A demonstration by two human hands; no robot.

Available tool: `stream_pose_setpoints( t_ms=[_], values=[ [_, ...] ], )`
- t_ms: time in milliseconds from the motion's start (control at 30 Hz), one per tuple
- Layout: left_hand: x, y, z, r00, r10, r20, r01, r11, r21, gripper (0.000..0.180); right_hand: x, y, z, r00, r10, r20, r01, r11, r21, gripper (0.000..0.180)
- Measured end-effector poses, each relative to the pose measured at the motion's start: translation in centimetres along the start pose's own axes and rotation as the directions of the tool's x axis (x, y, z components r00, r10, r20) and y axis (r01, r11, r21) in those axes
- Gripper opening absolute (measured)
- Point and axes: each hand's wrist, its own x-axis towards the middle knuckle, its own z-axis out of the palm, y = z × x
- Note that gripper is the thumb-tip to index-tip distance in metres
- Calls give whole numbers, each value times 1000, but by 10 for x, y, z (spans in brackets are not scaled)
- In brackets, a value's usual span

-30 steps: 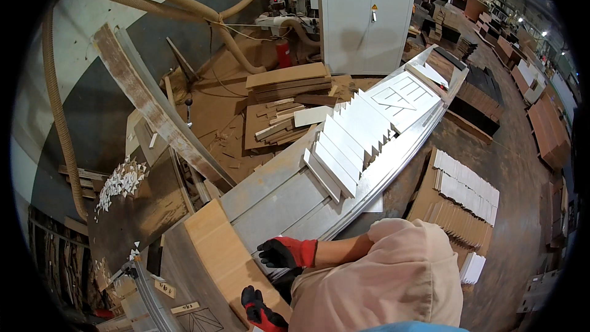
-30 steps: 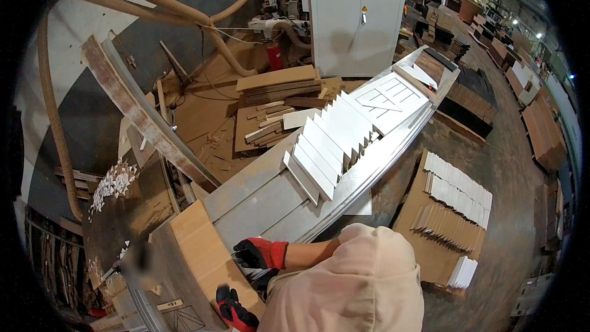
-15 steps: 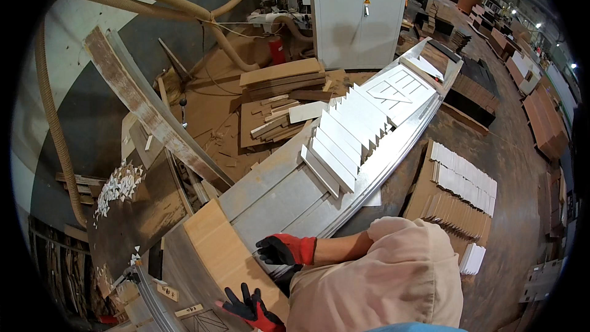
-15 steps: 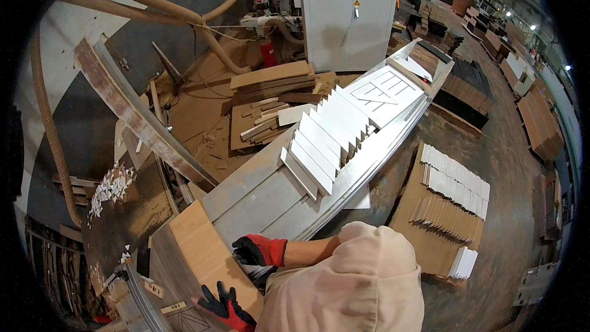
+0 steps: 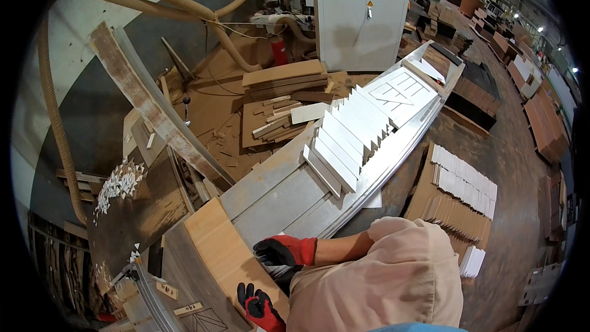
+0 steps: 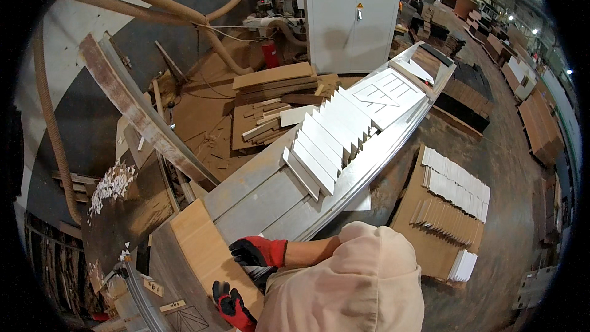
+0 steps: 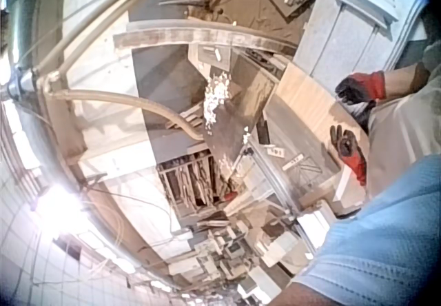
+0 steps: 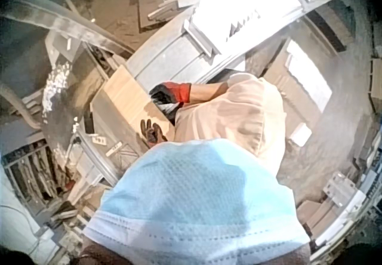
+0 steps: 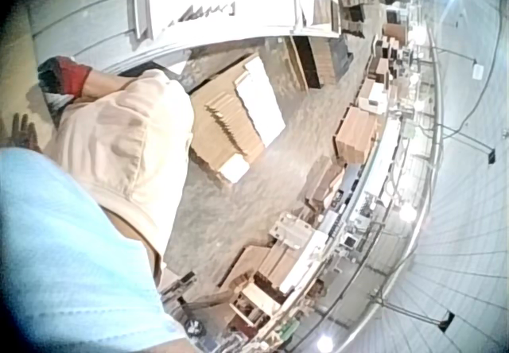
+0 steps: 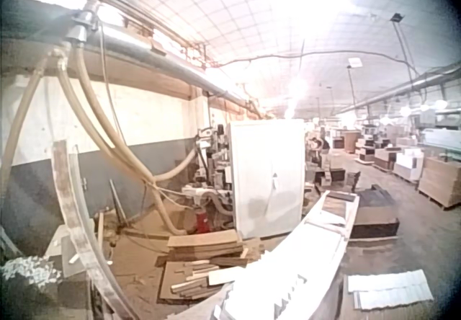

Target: The person measures several white wood pieces using a caliper and moves them across a workstation in a workshop.

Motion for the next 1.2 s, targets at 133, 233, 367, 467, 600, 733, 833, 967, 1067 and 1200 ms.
stream_pose_setpoints(
  t_ms=[133,233,367,467,600,733,833,967,1067,1200],
  values=[
    [11,-26,-7,997,72,12,-72,997,28,47,-15,-9,31,999,-26,36,33,981,-189,33],
    [14,-29,-6,985,166,49,-171,978,118,46,-22,-17,56,993,47,108,30,786,-617,37],
    [6,-14,2,943,258,210,-301,930,210,44,-29,-17,72,957,11,290,259,418,-871,35],
    [2,-13,3,953,199,229,-234,962,138,47,-28,-15,71,959,-27,282,279,251,-927,35],
    [1,-30,-3,979,78,188,-87,995,39,53,-27,-12,67,937,-89,339,349,165,-922,37],
    [4,-28,-1,963,125,238,-147,986,77,58,-32,-11,69,909,-227,349,373,70,-925,37],
    [4,-4,19,964,188,190,-183,982,-41,57,-35,-13,74,894,-285,344,374,53,-926,37],
    [-13,27,29,984,106,140,-111,993,30,54,-39,-15,79,935,0,356,343,263,-902,32],
    [-27,28,16,983,44,179,-52,998,39,60,-44,-6,86,949,96,300,265,274,-925,30],
    [-44,13,5,973,228,46,-232,968,97,64,-39,11,93,958,42,284,261,279,-924,24]
  ],
)
